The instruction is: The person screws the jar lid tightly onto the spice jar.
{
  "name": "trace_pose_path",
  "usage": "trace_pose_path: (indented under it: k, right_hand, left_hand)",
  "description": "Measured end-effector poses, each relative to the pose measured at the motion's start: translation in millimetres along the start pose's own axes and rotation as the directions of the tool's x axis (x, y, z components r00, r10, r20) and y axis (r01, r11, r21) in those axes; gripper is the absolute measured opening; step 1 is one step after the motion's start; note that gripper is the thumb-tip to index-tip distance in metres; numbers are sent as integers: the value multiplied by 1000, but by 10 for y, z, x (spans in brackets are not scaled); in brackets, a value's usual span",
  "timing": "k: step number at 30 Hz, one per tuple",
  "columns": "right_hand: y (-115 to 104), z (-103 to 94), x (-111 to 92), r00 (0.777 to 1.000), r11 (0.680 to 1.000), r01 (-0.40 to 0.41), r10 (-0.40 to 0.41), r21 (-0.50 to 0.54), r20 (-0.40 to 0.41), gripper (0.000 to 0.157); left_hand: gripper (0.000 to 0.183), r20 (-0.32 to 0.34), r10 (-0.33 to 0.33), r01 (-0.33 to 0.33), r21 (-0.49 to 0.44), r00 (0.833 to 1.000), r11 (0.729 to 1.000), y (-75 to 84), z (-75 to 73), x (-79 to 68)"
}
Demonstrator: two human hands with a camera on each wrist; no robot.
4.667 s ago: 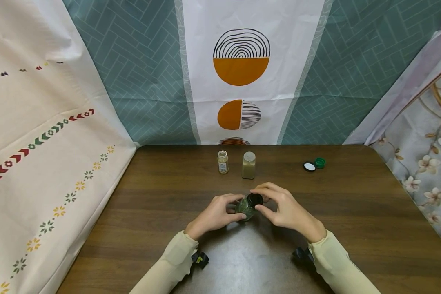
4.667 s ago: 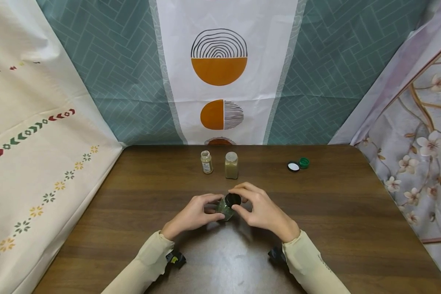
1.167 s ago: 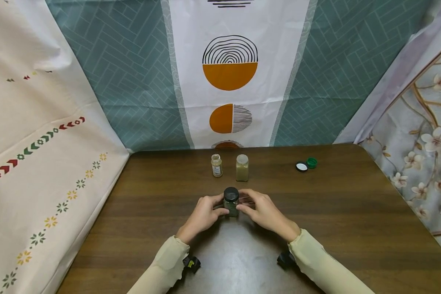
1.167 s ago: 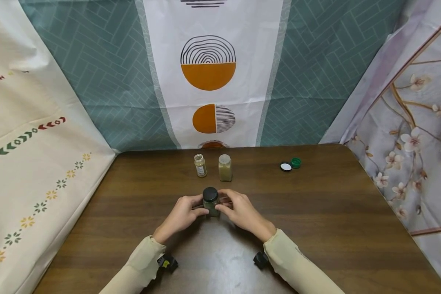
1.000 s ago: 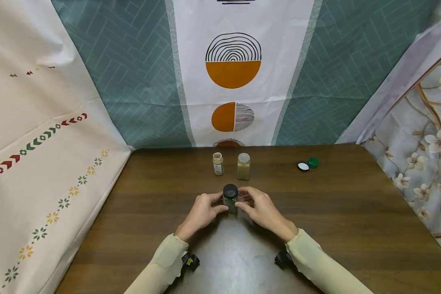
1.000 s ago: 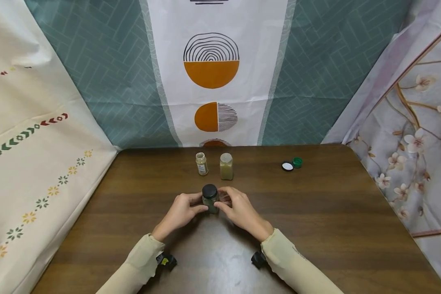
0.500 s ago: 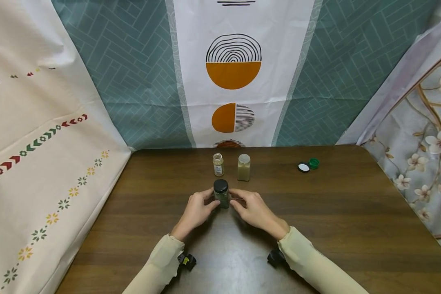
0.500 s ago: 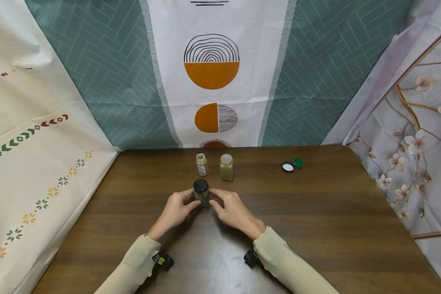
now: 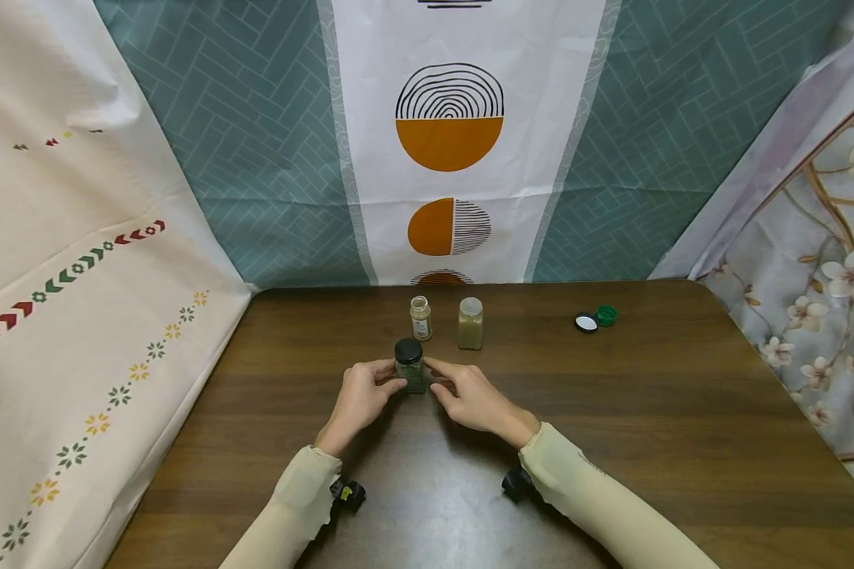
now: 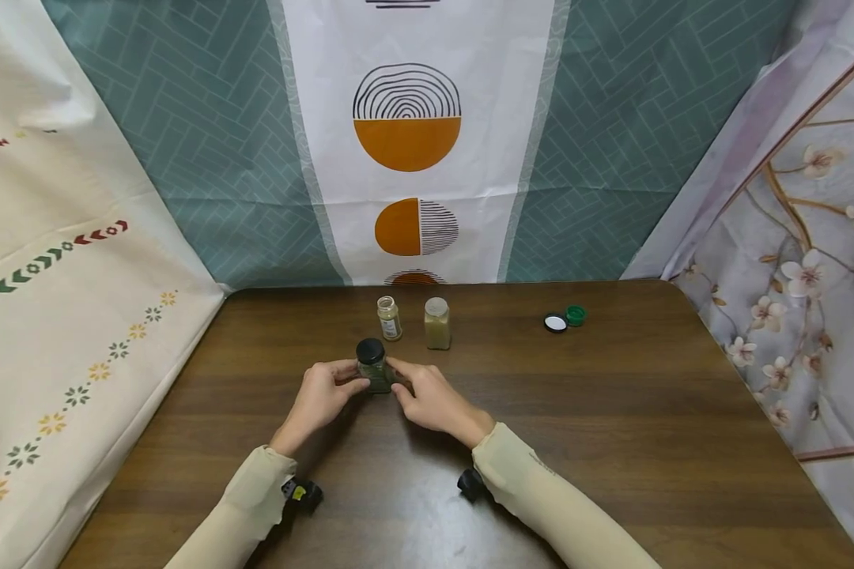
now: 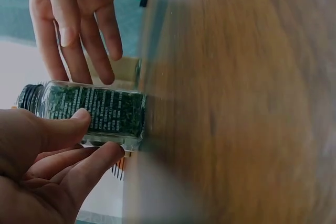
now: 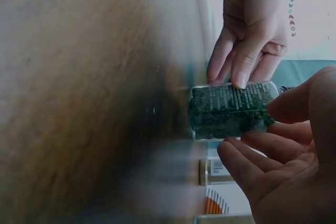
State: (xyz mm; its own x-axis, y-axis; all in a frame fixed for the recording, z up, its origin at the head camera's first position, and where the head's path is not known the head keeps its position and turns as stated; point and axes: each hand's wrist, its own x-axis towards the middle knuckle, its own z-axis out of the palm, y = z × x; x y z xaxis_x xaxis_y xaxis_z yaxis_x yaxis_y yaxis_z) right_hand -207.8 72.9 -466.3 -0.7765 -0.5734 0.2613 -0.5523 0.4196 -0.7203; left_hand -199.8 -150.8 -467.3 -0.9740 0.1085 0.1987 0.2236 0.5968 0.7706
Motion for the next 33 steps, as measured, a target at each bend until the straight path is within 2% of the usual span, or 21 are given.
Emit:
trace_pose_path:
  k: [9,18,25,33]
  right_hand:
    - [24,63,180,1000,1000,-15,14,23,19,51]
    - [10,105,349,998,999,-49,49,14,49,53]
    - [3,139,465,991,996,-85,81,35,109,57]
    - [-5,220,631,987,995,-98,95,19,132,61]
  left_hand:
    - [38,-30,4,-4,29,1000,1000,-105,-63,68]
    - [37,17,-38,38,3,999,999,-171,-166,156]
    - [41,23,-48,48,28,999,998,-271,-234,198]
    - [41,-11,-56,57,86,998,995,-356,-321,247]
